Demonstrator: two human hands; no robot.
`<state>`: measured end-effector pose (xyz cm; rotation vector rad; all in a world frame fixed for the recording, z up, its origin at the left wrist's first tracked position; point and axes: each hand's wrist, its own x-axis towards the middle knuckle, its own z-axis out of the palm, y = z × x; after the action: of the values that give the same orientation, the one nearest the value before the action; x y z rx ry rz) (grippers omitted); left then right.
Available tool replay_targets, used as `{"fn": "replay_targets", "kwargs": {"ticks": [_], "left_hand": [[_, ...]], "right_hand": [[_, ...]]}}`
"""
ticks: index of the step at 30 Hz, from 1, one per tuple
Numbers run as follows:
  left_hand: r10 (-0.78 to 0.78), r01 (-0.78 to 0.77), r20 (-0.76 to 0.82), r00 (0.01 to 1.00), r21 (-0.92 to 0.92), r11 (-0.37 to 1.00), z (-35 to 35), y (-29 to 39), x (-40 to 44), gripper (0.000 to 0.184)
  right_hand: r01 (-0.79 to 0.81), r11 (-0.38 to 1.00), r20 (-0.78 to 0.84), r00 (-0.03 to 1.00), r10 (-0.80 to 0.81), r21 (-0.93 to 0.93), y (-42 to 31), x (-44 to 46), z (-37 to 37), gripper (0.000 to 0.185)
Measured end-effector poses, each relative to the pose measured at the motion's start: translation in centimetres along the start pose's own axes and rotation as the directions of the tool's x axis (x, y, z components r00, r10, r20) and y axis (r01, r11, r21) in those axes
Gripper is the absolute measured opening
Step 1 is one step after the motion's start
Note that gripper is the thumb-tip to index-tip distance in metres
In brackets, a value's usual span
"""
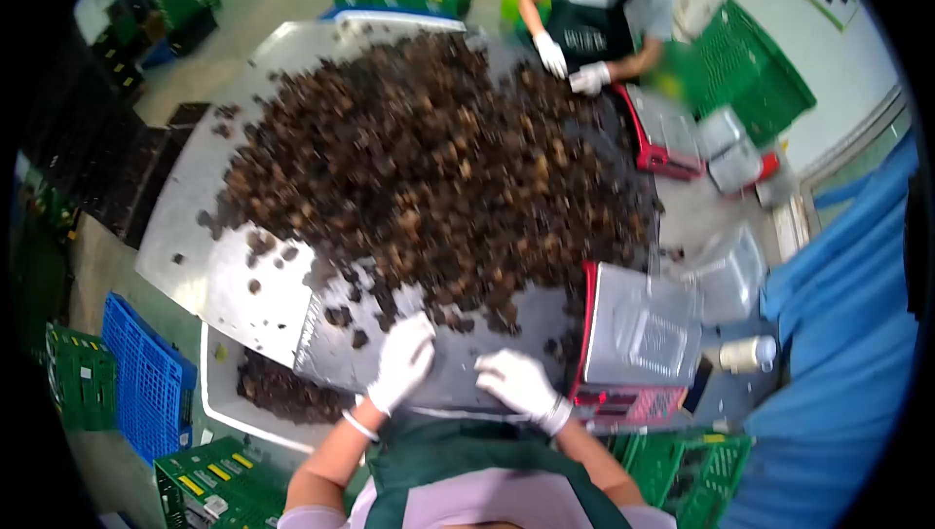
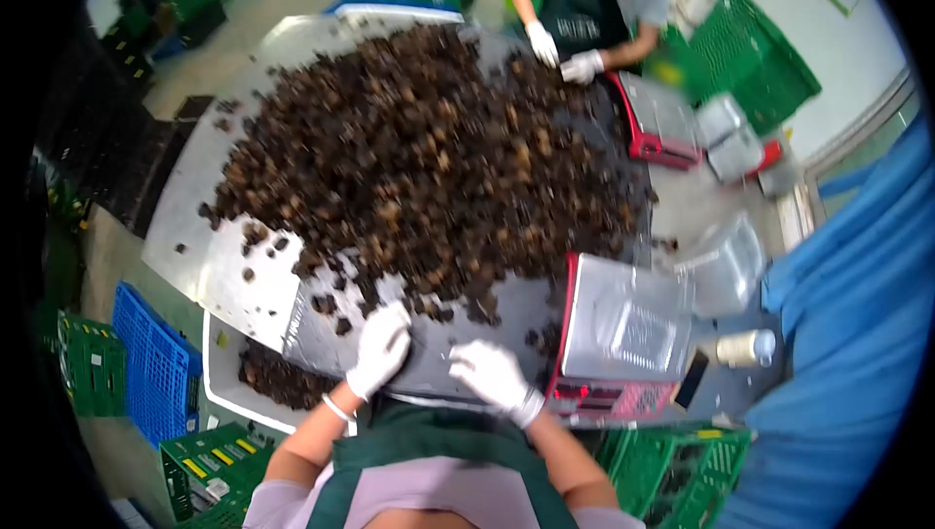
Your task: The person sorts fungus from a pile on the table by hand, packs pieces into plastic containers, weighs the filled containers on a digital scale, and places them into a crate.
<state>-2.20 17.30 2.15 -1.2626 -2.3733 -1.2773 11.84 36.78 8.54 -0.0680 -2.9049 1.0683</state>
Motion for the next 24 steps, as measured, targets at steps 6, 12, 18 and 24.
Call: {"fn": "replay_targets", "kwargs": {"ticks": [6,12,18,24], "left_hand": [[-0.013,0.018,-0.129,0.992,0.038,0.999,1.6,-2.2,10.4,0.036],[0.008,-0.024,0.067,0.998,0.244,0.970,6.9,-4.2,18.1,0.070],[0.128,-0.165,0.156,0.979,0.252,0.954,7.1,-4.0,15.5,0.049],[0.083,-0.110,0.171,0.982,0.152,0.982,5.3,-1.1,6.8,0.037]], "right_hand": [[-0.180,0.880,-0.280,0.903,0.325,0.440,5.5,5.9,-5.6,0.054],[-0.127,0.991,-0.137,0.983,0.119,-0.048,6.5,15.6,-5.8,0.109],[-0.112,0.970,-0.114,0.989,0.089,-0.214,8.0,13.8,-1.9,0.091],[-0.073,0.991,-0.291,0.956,0.038,-0.111,6.0,6.2,1.5,0.061]]}}
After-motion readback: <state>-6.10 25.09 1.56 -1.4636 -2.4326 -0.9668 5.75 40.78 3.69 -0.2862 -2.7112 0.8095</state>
